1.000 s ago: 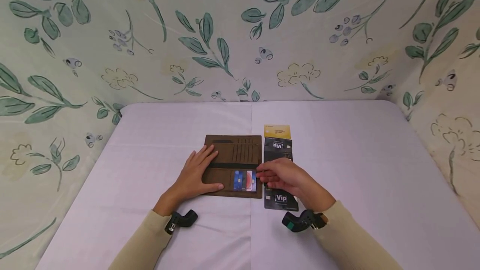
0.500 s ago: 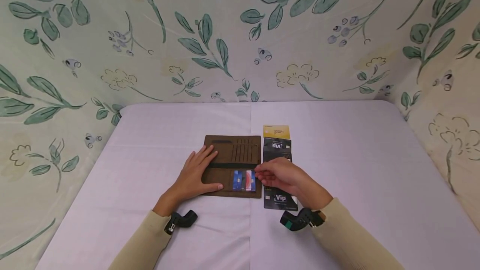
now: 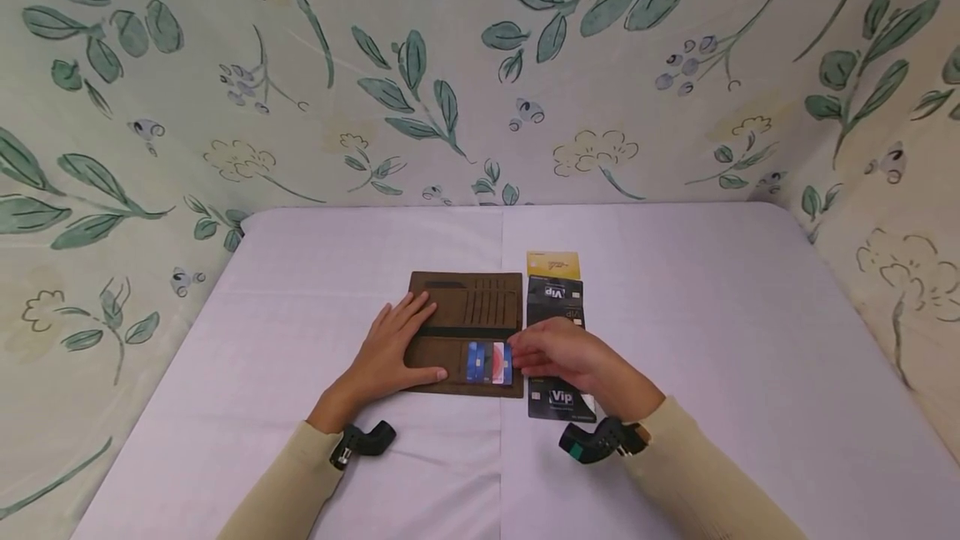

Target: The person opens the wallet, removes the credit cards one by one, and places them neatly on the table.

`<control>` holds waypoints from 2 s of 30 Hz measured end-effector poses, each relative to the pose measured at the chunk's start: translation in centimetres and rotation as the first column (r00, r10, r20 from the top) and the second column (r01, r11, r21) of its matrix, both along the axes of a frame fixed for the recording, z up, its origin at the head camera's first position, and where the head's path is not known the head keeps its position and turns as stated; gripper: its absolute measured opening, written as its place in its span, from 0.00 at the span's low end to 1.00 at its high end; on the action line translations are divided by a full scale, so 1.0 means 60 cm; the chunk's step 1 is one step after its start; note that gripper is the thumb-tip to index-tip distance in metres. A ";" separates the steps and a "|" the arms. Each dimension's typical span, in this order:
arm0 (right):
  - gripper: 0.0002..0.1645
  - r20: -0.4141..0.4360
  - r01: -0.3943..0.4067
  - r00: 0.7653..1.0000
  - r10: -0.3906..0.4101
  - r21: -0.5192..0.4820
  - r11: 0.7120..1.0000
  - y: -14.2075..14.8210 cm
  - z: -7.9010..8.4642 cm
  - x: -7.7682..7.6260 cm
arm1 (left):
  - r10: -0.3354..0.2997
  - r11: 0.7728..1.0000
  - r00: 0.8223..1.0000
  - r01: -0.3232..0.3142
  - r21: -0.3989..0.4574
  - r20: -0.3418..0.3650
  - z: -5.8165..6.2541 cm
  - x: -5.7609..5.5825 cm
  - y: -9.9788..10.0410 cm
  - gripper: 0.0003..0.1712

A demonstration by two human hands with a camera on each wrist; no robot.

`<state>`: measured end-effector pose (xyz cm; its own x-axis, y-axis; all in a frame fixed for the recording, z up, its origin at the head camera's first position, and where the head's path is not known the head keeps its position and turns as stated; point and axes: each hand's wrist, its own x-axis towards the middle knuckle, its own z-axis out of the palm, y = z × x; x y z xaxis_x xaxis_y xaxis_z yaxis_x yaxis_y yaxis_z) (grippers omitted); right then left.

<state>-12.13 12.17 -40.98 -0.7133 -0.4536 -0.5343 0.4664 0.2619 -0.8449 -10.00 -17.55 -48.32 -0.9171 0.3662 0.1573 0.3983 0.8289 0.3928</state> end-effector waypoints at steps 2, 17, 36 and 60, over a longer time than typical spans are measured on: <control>0.23 -0.023 -0.006 1.000 0.006 0.028 1.000 -0.002 -0.003 0.000 | -0.003 1.000 1.000 0.003 0.002 -0.002 0.000 -0.001 0.000 0.61; 0.11 -0.220 0.071 0.976 -0.008 0.281 0.957 -0.036 -0.020 0.008 | -0.007 1.000 1.000 0.007 0.017 -0.010 -0.004 0.003 0.000 0.61; 0.08 -0.285 0.097 0.959 0.001 0.331 0.939 -0.043 -0.021 0.010 | -0.004 0.999 1.000 0.005 0.042 -0.027 0.000 0.004 -0.001 0.60; 0.11 -0.340 0.019 0.931 0.131 0.403 0.915 -0.036 -0.014 0.010 | -0.011 0.999 0.999 0.012 0.043 -0.032 -0.006 0.002 -0.003 0.61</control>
